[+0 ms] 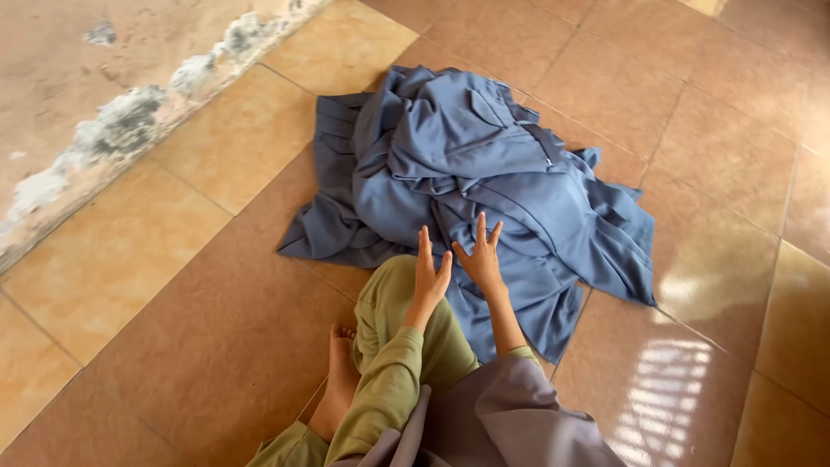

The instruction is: A person sitting on the floor unfolds a pair of blue pants and then folds them neatly into a rectangular shape.

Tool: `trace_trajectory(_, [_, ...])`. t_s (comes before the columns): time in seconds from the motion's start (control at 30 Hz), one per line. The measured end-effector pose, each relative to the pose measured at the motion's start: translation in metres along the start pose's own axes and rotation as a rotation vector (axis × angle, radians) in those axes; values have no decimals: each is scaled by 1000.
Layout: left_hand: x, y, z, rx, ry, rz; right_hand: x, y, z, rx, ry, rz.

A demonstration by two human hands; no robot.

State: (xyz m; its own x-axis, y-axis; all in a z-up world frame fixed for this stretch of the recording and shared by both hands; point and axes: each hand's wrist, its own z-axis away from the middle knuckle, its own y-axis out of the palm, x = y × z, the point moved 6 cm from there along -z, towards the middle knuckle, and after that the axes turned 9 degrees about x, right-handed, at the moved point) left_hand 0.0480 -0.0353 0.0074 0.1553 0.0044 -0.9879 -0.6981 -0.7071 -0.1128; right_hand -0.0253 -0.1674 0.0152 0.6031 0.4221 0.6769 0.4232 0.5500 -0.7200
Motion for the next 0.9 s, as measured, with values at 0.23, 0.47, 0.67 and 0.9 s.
trace_trajectory(0.23, [42,30,11,168,-103,103,-136,65,-47,6,158,-194])
trace_trajectory(0.47, [46,17,15,156,-167,329,-81,35,-40,-126,88,164])
trace_trajectory(0.67, [60,10,14,128,-103,453,29,-10,-57,-233,-254,138])
trace_trajectory(0.9, [79,12,13,102,-110,601,-30,18,-122,-13,-166,-56])
